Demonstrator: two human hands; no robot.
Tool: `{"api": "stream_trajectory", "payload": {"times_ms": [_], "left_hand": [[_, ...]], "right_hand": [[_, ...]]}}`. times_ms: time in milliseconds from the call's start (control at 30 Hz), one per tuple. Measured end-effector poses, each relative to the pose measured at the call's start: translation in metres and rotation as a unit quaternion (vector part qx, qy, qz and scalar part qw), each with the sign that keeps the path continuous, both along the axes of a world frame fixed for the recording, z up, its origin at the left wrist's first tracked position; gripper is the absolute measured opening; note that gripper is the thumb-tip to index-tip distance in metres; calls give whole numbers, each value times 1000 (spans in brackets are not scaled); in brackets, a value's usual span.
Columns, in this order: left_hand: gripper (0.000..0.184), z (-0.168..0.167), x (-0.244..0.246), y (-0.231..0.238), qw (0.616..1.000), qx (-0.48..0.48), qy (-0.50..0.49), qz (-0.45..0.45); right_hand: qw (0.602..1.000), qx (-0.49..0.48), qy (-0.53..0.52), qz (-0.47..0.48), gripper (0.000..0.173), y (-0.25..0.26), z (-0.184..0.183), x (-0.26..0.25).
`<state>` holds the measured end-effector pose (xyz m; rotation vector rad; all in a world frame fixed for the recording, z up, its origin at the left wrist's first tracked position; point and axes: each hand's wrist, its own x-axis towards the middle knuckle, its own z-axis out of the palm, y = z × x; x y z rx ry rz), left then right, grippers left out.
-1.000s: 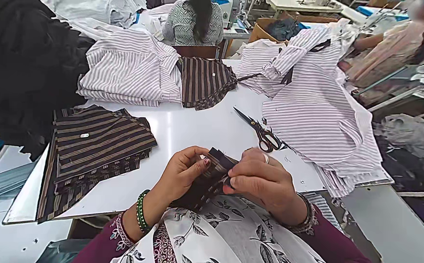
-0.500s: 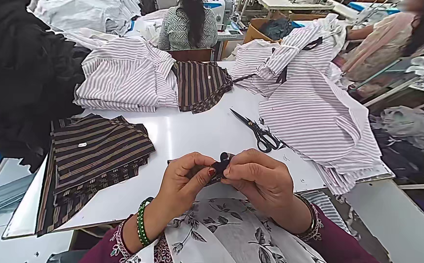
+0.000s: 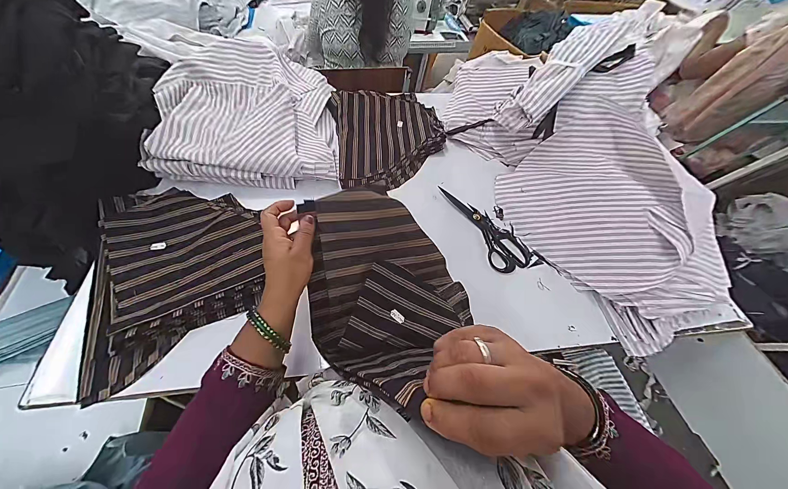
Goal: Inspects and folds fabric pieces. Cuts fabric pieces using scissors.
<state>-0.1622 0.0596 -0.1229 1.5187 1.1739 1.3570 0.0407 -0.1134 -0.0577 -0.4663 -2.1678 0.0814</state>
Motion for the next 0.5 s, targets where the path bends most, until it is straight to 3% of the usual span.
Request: {"api": "stream_trajectory", "payload": {"times_ms": [33,67,133,167,200,267,300,333,400,500], "left_hand": [[61,-8,-4,0,995,41,89,-11],[67,-13,-5,-3,982,89,167,-17],[46,-12,1,-15,954,141,263,-40],[39,-6,5,-21,943,92,304,-97],[44,1,11,-23,917,2,356,-179],[60,7,32,-15,813,-164,465,-310],[61,1,43,-11,783,-195,486,-336],[57,-7,52,-8,776,-205,486,-345],[39,-16,61,-3,801,-196,452,-341],[19,-26,56,-7,890,-159,245,-351]], "right_hand": [[1000,-19,-3,10,12,2,-4,-1],[999,-36,-6,17,14,4,-8,-2],[997,-70,-12,34,18,6,-12,-2],[996,-84,-11,41,19,7,-14,-3],[994,-94,-11,47,20,7,-15,-4],[992,-108,-7,61,20,8,-16,-5],[992,-111,-5,65,20,9,-16,-6],[991,-114,-4,68,19,10,-17,-6],[991,-117,-1,65,19,10,-18,-5],[993,-115,18,30,18,8,-19,-1]]}}
